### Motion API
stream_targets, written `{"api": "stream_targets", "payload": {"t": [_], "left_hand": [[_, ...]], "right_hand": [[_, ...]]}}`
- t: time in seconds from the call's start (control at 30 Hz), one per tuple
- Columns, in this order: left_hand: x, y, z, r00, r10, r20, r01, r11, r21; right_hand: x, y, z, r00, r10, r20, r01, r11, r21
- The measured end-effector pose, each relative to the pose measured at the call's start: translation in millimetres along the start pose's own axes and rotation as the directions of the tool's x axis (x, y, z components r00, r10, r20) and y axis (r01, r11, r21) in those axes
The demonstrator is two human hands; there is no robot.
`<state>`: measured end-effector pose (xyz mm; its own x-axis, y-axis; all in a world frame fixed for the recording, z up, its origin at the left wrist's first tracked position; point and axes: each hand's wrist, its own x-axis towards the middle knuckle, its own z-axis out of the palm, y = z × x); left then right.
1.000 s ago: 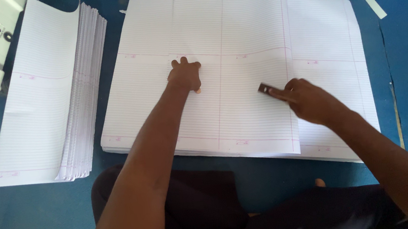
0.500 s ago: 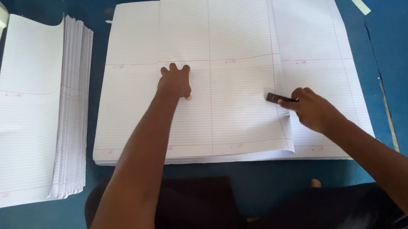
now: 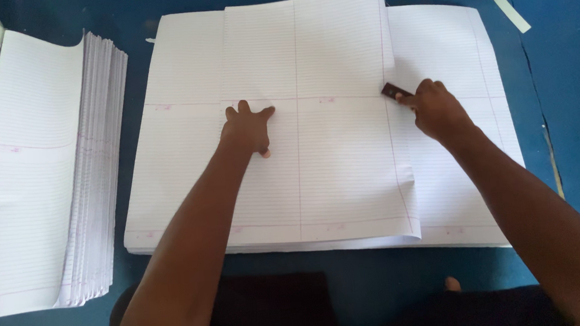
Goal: The person folds large lined paper sheets in half using a wooden ruler to crease the fold. They repeat this process for multiple sheets, stacking the folded sheets to the left.
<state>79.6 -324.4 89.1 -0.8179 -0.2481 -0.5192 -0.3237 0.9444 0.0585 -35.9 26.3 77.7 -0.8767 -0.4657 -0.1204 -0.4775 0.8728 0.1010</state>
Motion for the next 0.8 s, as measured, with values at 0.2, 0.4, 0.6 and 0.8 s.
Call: {"api": "stream_targets", "payload": {"t": [0.2, 0.4, 0.6, 0.8], "left_hand": [[4.1, -1.8, -1.5, 1.000, 0.012, -0.008, -0.012, 1.000, 0.015], [8.5, 0.0, -5.6, 1.000, 0.014, 0.006, -0.014, 1.000, -0.003], [15.2, 0.0, -7.8, 1.000, 0.019, 0.014, -0.019, 1.000, -0.007], [23.7, 1.6, -5.4, 1.000, 0.023, 0.013, -0.023, 1.000, -0.012]], "right_hand": [[54.3, 2.0, -3.2, 0.997, 0.079, -0.008, -0.078, 0.996, 0.047], [104.3, 5.4, -7.8, 0.983, 0.181, 0.036, -0.184, 0.971, 0.155], [151.6, 12.7, -6.7, 0.981, 0.191, 0.015, -0.192, 0.976, 0.098], [193.1, 23.1, -3.9, 0.984, 0.178, 0.008, -0.178, 0.982, 0.062]]}}
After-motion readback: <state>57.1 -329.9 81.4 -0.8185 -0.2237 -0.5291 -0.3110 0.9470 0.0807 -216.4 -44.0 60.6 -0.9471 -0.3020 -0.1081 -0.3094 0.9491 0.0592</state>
